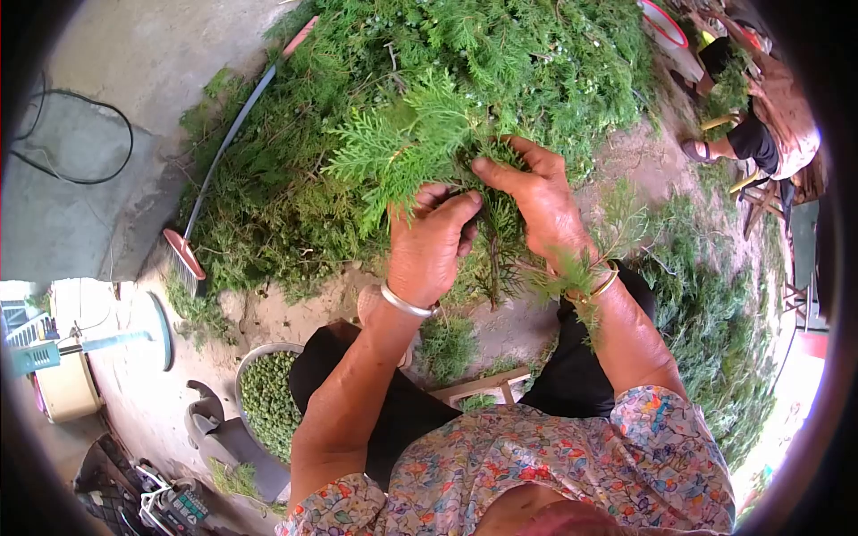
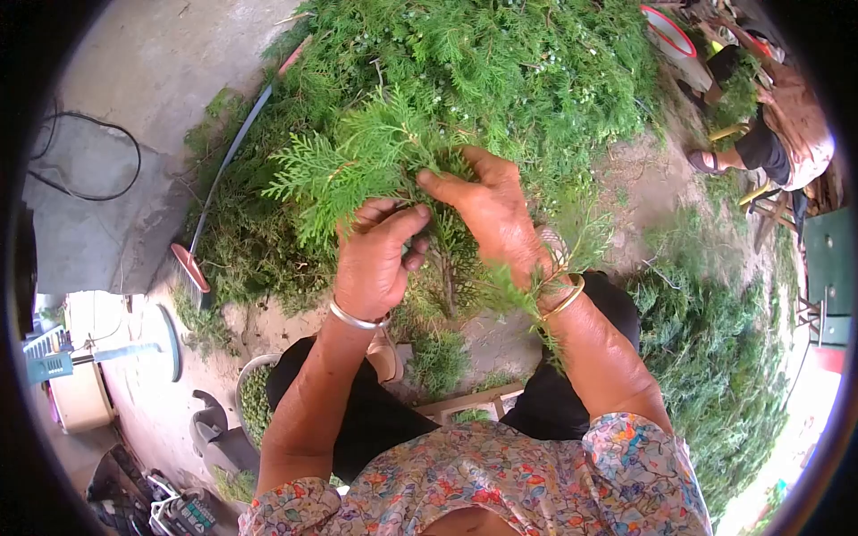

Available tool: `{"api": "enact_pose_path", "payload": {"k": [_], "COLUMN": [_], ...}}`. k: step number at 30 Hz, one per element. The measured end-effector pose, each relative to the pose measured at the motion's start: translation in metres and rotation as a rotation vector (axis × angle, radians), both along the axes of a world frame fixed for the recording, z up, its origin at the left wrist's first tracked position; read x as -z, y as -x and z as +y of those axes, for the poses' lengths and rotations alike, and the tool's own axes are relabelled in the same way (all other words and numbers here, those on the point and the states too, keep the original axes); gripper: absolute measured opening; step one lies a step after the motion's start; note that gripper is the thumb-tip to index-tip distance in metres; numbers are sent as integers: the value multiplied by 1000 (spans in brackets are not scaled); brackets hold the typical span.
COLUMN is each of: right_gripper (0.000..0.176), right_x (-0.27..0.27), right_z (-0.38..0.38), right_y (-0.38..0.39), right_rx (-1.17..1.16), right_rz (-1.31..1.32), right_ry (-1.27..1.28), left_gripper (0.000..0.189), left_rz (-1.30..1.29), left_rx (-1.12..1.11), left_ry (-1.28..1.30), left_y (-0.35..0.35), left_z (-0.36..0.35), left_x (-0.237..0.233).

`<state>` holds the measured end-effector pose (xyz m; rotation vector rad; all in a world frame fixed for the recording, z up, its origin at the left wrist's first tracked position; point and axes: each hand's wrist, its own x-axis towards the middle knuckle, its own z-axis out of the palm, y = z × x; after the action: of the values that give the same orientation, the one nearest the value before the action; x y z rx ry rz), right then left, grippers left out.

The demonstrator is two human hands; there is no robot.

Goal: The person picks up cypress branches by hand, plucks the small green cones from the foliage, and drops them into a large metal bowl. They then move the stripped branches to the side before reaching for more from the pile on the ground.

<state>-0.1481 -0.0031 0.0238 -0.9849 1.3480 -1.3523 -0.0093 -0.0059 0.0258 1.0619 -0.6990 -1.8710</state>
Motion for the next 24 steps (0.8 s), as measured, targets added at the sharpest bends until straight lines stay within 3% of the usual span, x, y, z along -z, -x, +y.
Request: {"api": "enact_pose_path", "payload": {"k": [1, 4, 5, 6, 7, 9, 10, 11, 13, 14, 16, 17, 18, 20, 21, 24], "right_gripper": [22, 20, 20, 19, 18, 17, 15, 15, 15, 15, 17, 16, 16, 13, 12, 14], "right_x": [-7, -8, -8, -8, -8, -3, -1, -1, 0, 3, 11, 3, 4, 8, 6, 8], "right_z": [0, 1, 0, 0, 0, -1, -2, -2, -2, -2, -3, -2, -2, -1, -1, 0], "right_y": [-4, -9, -9, -10, -10, -2, 1, -1, -7, -7, -8, -12, -13, -13, -16, -13], "right_rx": [11, 79, 80, 130, 180, 118, 54, 54, 129, 128, 48, 49, 41, -17, -26, -81], "right_rz": [-159, -129, -129, -44, 40, 156, 275, 274, 361, 360, 262, 391, 389, 552, 492, 536], "right_ry": [-57, 11, 13, 6, -3, 25, 54, 53, 90, 90, 98, 141, 143, 277, 311, 278], "left_gripper": [18, 15, 14, 14, 14, 18, 18, 17, 14, 14, 12, 12, 12, 16, 20, 19], "left_rz": [18, -19, -192, -367, -369, -546, -547, -382, -75, -76, -260, -399, -402, -699, -742, -880], "left_rx": [34, 97, 169, 242, 244, 460, 461, 461, 412, 412, 11, -73, -81, -153, -114, -19], "left_ry": [1, 127, 95, 61, 61, 326, 325, 286, 275, 274, 505, 575, 573, 808, 899, 863], "left_y": [0, -1, -4, -7, -10, -17, -19, -21, -25, -22, -16, -17, -18, -20, -21, -27], "left_z": [0, 1, -1, -3, -5, -7, -6, -4, -5, -5, -9, -16, -21, -28, -32, -32], "left_x": [6, 11, 2, -6, -13, -27, -37, -47, -51, -49, -46, -36, -27, -13, -7, -4]}}
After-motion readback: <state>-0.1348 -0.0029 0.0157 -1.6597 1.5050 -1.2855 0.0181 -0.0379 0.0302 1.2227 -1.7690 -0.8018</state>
